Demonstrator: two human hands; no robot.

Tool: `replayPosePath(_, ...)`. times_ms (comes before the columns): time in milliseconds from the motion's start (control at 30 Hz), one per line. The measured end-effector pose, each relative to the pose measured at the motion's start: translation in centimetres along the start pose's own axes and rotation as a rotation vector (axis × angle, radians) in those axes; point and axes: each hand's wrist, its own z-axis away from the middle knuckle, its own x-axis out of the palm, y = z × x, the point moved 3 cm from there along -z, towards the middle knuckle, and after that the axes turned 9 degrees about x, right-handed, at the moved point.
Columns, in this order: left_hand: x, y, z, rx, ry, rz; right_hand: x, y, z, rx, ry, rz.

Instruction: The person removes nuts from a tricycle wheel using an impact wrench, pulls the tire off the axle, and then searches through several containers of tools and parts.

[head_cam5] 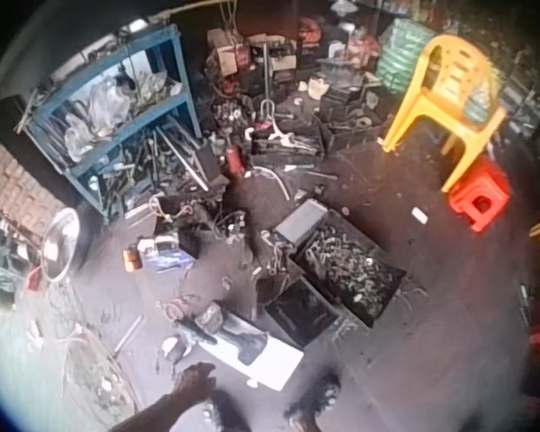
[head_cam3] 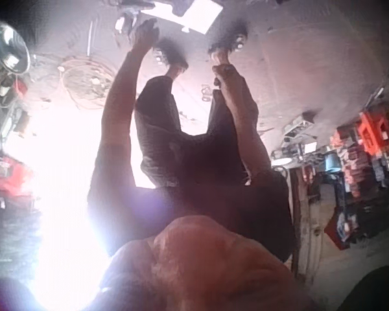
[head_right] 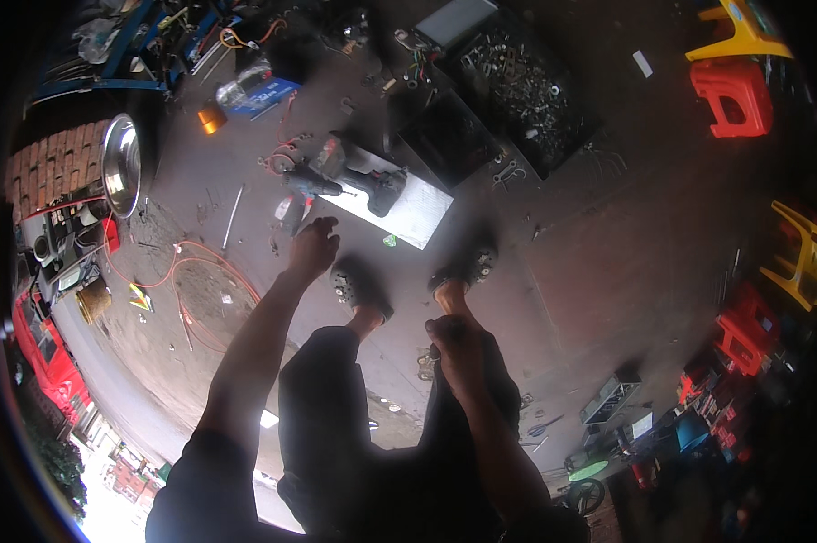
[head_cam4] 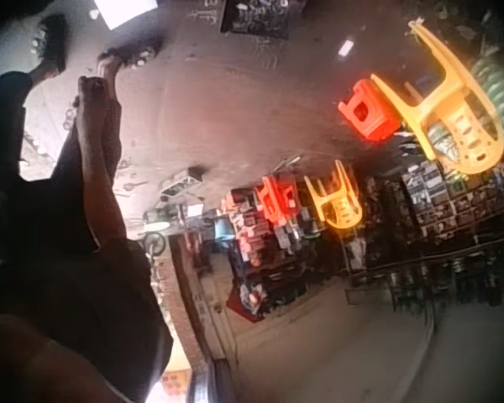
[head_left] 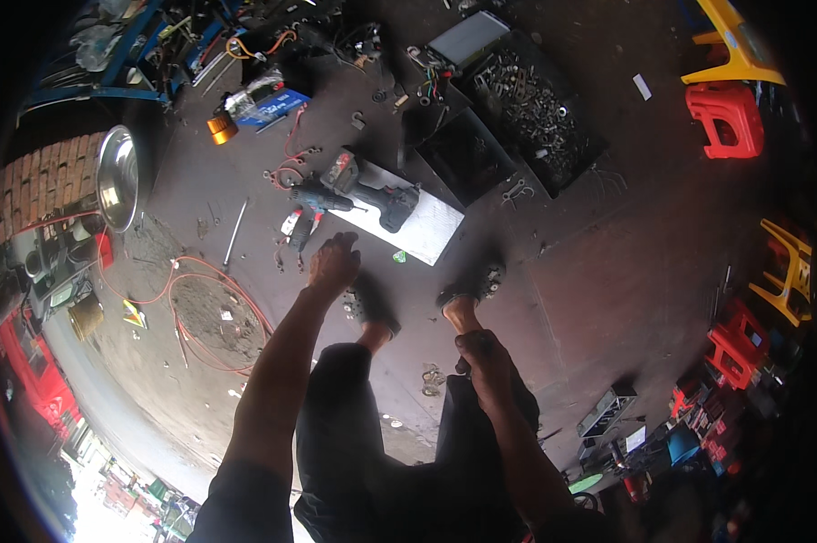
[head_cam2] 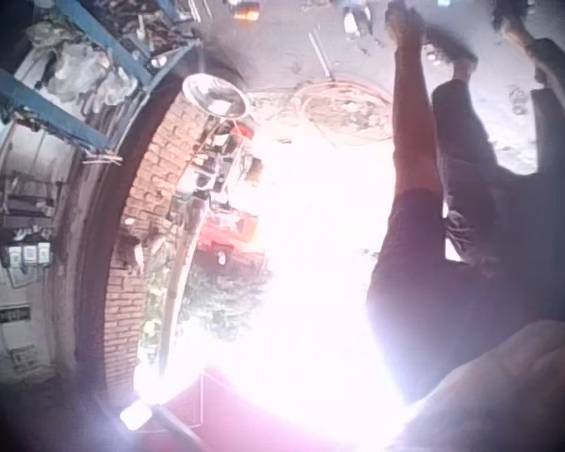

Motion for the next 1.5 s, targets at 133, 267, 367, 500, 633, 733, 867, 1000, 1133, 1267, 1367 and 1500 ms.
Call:
replayPosePath(133, 6.1, -2.7, -11.1, 0.383, 0.028, -0.559, -0.4, -3.7, -4.7, 0.057, -0.106, -0.126)
replayPosePath(267, 10.3, -4.6, -18.2, 0.426, -0.144, -0.738, -3.2, -6.9, -6.5, 0.164, -0.126, -0.262)
replayPosePath(367, 12.3, -4.4, -19.8, 0.520, -0.101, -0.742, -5.9, -7.0, -7.0, 0.145, -0.090, -0.376)
replayPosePath(500, 12.0, -6.2, -21.1, 0.514, -0.049, -0.685, -7.0, -7.4, -7.9, 0.179, -0.034, -0.378)
replayPosePath(633, 8.5, -1.7, -19.1, 0.511, -0.240, -0.642, -7.8, -7.3, -7.3, 0.145, 0.005, -0.508)
replayPosePath(733, 3.3, 3.8, -13.2, 0.592, -0.257, -0.532, -8.0, -4.1, -7.8, 0.062, 0.048, -0.709)
replayPosePath(867, -8.2, 15.4, 0.2, 0.826, -0.164, -0.151, -6.5, -4.4, -2.0, 0.106, -0.264, -1.428)
replayPosePath(1000, -15.1, 22.6, 12.7, 0.598, -0.173, 0.652, -5.0, -7.4, 6.7, -0.232, -0.228, -1.234)
replayPosePath(1133, -19.7, 27.7, 22.2, 0.559, -0.494, 0.941, -4.9, -12.0, 20.7, -0.492, -0.674, -1.726)
replayPosePath(1267, -23.1, 35.5, 30.8, 1.108, -0.421, 0.052, -5.1, -9.0, 32.3, -0.501, -0.166, -1.586)
replayPosePath(1367, -23.2, 40.7, 36.3, 1.548, -0.081, -0.302, -7.7, -3.3, 39.9, -0.522, 0.209, -1.321)
replayPosePath(1500, -19.7, 42.2, 40.6, 1.752, -0.210, -0.211, -10.6, 9.3, 43.0, -0.462, 0.183, -1.793)
